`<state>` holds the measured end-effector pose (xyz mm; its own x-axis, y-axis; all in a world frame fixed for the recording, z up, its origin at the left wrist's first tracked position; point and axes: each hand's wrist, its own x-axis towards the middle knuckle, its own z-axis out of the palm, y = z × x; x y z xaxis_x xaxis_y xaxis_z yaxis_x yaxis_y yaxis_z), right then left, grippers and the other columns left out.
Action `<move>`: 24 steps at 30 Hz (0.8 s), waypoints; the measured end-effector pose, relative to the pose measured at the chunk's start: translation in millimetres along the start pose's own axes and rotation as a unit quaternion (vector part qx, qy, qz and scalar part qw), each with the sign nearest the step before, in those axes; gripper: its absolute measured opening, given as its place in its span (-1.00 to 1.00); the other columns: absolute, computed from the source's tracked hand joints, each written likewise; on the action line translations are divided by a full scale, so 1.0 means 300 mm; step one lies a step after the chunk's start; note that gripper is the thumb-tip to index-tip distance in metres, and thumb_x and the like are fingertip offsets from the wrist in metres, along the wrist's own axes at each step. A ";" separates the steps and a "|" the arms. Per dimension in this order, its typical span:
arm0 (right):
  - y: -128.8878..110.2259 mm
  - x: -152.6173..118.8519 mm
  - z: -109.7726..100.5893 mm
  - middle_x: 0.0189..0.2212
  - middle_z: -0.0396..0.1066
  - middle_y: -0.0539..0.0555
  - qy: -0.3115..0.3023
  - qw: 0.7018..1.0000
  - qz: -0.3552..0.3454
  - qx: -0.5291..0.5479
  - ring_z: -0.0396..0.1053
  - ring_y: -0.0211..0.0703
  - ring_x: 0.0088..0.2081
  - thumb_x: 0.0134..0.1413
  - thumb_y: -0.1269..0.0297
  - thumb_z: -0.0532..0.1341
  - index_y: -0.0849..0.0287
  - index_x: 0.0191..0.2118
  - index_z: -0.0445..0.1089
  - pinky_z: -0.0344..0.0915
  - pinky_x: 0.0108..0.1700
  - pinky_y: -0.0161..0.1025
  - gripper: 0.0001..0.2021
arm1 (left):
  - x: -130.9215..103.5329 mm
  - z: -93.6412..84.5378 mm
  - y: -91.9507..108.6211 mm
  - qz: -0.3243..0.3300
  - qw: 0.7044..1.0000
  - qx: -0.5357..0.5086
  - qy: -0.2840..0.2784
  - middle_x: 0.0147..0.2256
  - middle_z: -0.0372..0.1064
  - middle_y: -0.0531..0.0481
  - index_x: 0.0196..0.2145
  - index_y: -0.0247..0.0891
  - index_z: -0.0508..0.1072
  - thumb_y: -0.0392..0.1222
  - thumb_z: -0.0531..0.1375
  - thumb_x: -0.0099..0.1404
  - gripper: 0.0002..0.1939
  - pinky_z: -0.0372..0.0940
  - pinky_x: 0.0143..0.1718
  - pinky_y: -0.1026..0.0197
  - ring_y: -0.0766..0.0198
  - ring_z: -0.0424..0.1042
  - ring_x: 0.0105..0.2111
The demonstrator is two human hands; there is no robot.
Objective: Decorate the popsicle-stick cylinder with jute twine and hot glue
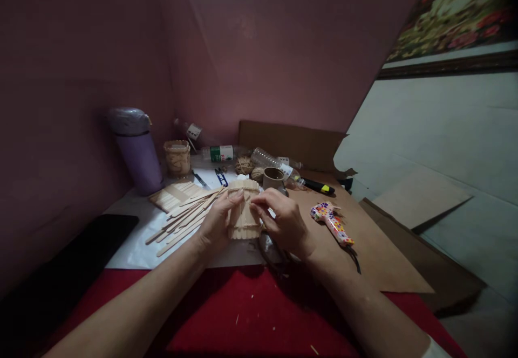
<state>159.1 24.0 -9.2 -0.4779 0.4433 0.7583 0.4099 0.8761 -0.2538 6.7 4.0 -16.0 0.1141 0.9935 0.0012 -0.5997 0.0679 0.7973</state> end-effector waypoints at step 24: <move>-0.028 -0.006 0.038 -0.55 0.30 -0.02 0.130 0.962 0.223 0.085 0.27 -0.22 -0.47 0.24 0.17 0.11 0.15 -0.44 0.26 0.19 -0.42 -0.29 -0.75 | 0.003 0.001 0.019 0.020 0.995 -0.074 0.065 -0.34 0.52 -0.09 -0.18 -0.29 0.47 -0.16 0.29 0.13 -0.71 0.44 -0.32 0.07 0.14 0.51 -0.39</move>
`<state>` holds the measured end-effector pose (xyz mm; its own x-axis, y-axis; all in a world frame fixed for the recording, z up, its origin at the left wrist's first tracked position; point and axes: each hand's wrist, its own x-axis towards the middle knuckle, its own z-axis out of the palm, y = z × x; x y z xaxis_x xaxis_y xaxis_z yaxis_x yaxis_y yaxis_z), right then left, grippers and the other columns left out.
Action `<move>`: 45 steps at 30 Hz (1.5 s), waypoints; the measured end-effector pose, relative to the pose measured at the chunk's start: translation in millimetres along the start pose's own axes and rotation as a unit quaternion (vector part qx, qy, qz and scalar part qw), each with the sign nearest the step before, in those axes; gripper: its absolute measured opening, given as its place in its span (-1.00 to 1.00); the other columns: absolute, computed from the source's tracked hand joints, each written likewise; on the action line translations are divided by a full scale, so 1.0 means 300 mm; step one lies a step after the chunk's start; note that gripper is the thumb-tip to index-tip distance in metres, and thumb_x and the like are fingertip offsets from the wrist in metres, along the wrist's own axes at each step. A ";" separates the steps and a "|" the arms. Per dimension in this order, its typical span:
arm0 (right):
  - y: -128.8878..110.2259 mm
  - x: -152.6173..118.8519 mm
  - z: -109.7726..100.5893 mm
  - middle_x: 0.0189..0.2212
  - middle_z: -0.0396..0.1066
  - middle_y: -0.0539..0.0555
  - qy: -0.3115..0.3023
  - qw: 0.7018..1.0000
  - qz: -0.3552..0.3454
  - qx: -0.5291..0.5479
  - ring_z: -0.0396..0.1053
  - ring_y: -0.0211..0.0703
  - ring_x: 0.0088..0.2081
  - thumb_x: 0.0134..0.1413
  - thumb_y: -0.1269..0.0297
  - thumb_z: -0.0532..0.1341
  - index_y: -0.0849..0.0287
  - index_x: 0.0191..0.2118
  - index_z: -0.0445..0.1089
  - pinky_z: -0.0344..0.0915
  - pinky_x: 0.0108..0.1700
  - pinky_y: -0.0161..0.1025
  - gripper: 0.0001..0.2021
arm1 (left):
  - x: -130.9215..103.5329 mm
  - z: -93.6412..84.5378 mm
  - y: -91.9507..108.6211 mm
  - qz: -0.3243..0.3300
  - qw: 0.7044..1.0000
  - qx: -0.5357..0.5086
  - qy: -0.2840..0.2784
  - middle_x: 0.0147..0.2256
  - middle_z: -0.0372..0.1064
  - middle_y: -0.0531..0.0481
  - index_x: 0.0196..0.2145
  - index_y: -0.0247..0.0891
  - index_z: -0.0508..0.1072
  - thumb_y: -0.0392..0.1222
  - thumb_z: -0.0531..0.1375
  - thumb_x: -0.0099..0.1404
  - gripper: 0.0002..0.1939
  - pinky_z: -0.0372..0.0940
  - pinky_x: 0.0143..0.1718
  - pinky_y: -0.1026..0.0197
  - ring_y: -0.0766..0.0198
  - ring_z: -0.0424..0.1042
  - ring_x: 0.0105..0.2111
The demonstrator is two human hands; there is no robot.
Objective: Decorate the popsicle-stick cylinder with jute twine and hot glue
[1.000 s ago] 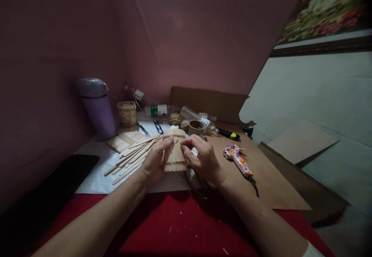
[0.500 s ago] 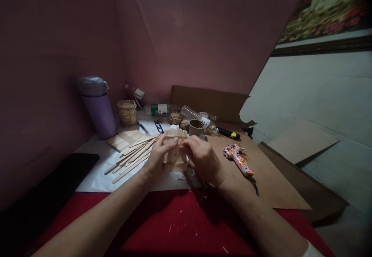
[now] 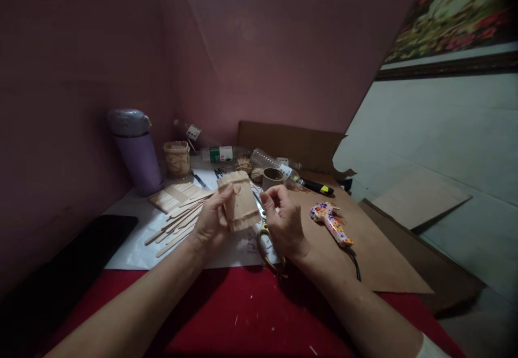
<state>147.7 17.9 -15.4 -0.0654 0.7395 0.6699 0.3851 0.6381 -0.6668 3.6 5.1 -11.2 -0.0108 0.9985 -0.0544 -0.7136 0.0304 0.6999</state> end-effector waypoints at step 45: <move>0.137 0.103 -0.075 0.12 0.29 0.22 -0.149 0.954 0.106 0.237 0.34 0.07 0.06 -0.19 0.03 0.41 0.11 0.18 0.19 0.31 0.08 -0.03 -0.22 | -0.012 0.000 0.058 -0.030 0.978 0.119 -0.170 -0.03 0.48 -0.28 -0.05 -0.43 0.50 -0.39 0.33 0.06 -0.55 0.30 0.01 0.16 0.07 0.48 -0.07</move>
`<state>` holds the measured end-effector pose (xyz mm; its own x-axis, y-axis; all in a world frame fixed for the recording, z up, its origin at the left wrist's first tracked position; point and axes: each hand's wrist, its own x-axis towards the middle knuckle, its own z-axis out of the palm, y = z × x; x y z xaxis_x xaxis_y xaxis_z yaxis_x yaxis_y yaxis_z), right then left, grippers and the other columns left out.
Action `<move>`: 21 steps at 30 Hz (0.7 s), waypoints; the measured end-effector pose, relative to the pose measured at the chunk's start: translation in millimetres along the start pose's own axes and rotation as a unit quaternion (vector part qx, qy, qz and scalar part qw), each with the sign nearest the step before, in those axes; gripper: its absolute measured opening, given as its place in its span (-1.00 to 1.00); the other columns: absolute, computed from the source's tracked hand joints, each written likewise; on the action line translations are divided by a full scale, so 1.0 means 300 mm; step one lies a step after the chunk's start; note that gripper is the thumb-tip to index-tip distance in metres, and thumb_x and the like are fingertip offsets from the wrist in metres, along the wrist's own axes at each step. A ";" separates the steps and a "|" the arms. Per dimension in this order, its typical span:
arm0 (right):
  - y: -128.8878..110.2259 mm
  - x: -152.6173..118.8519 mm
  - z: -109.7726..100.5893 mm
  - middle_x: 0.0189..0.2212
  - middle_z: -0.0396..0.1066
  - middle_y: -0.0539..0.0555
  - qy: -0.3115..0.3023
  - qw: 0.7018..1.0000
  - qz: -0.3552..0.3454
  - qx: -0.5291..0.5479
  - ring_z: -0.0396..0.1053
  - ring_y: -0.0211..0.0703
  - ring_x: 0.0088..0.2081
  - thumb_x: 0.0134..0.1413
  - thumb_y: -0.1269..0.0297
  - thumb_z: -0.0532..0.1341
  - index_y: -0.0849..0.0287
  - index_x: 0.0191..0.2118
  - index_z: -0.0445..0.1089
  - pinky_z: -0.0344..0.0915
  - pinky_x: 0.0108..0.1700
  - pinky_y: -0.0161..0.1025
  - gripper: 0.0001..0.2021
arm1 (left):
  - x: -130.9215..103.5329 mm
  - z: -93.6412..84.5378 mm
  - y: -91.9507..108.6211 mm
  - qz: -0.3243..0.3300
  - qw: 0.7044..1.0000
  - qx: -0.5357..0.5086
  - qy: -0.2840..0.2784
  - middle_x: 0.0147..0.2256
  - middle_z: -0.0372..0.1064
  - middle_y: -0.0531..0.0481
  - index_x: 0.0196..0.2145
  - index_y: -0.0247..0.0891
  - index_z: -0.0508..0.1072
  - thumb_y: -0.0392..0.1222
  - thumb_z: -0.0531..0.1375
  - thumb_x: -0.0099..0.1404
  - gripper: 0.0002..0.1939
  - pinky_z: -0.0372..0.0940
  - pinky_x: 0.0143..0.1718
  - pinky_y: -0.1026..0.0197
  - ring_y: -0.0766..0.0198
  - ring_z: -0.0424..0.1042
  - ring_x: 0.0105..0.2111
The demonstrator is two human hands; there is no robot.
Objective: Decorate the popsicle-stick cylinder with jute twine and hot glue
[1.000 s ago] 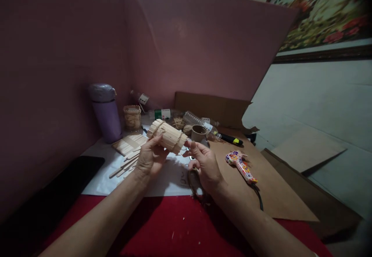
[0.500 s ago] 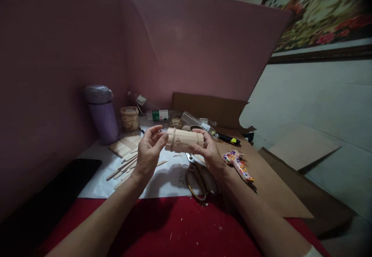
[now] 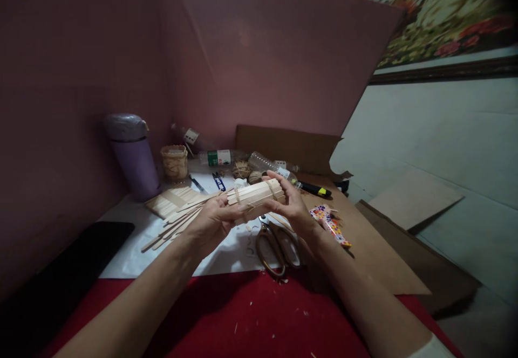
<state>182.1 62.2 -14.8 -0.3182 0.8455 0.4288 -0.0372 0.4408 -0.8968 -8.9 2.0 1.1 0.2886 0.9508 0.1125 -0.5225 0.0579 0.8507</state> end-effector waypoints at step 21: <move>-0.055 -0.084 0.119 -0.29 0.50 0.13 0.051 0.872 -0.253 -0.417 0.42 -0.06 -0.23 0.15 0.46 0.14 0.20 -0.22 0.45 0.31 -0.17 -0.16 -0.84 | 0.014 0.017 -0.068 0.097 0.993 -0.005 0.074 -0.35 0.57 -0.07 -0.31 -0.35 0.58 -0.36 0.39 0.01 -0.78 0.37 -0.14 0.21 0.25 0.53 -0.32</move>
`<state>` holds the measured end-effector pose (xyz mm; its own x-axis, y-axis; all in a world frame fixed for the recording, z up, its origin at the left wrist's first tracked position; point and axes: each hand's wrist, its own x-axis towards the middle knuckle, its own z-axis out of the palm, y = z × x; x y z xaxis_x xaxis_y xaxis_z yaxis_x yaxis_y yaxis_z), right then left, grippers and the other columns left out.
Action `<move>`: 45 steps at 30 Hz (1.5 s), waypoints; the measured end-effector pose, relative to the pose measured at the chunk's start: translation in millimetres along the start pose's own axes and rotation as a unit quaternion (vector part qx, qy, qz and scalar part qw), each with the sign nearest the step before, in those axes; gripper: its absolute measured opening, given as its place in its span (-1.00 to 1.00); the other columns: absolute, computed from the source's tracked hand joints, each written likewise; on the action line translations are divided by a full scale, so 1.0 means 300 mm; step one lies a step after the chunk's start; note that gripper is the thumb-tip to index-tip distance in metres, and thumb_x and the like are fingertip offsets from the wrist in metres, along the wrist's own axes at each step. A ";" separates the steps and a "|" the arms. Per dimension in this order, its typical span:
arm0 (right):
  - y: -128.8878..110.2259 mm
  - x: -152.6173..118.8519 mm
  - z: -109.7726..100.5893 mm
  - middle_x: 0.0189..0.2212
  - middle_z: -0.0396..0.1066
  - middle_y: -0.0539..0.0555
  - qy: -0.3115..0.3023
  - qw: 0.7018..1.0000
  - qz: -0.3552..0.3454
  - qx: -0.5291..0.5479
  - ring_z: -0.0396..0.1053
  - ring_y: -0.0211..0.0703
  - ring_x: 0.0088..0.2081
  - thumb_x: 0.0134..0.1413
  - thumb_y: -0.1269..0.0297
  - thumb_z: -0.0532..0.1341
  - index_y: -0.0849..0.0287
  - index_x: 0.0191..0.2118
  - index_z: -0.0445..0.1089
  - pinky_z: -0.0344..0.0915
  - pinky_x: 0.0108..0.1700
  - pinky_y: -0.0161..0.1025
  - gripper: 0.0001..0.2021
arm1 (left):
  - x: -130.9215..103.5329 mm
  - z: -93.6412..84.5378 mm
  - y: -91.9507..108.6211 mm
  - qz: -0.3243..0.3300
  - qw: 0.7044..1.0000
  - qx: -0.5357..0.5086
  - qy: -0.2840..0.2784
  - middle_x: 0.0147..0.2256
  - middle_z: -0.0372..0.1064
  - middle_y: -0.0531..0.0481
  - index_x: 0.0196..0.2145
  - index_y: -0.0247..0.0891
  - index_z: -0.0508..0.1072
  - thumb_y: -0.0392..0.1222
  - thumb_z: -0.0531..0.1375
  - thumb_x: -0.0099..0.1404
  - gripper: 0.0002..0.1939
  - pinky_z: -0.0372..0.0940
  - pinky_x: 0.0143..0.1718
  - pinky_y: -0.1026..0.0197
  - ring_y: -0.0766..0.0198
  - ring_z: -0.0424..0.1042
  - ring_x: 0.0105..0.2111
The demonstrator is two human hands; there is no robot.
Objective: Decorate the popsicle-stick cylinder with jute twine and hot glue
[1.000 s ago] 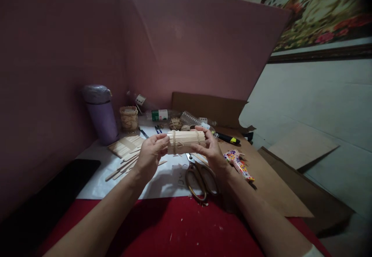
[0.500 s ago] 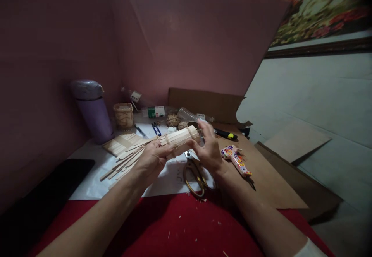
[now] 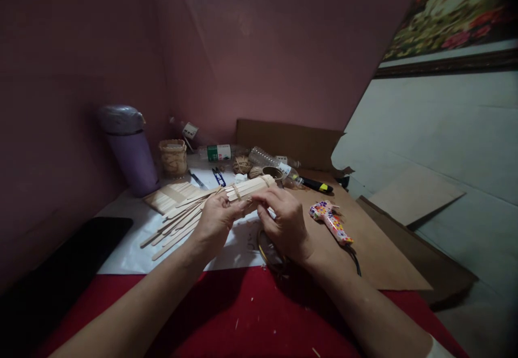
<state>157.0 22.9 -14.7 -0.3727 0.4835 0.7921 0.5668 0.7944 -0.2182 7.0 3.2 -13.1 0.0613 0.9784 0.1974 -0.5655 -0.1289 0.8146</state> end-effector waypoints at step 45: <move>0.060 -0.008 0.083 -0.41 0.32 0.15 -0.081 0.986 -0.036 -0.143 0.27 -0.04 -0.38 0.14 0.48 -0.01 0.16 -0.33 0.22 0.28 -0.34 -0.15 -0.88 | 0.007 -0.008 -0.039 0.020 0.994 0.090 0.063 -0.59 0.45 0.03 -0.57 -0.32 0.50 -0.34 0.37 -0.11 -0.88 0.32 -0.33 0.21 0.32 0.37 -0.56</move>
<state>149.8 45.1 -34.8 -0.5190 0.4993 0.6938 0.7093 0.7045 0.0236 11.8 7.2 -23.5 -0.0686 0.9828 0.1712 -0.4080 -0.1843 0.8942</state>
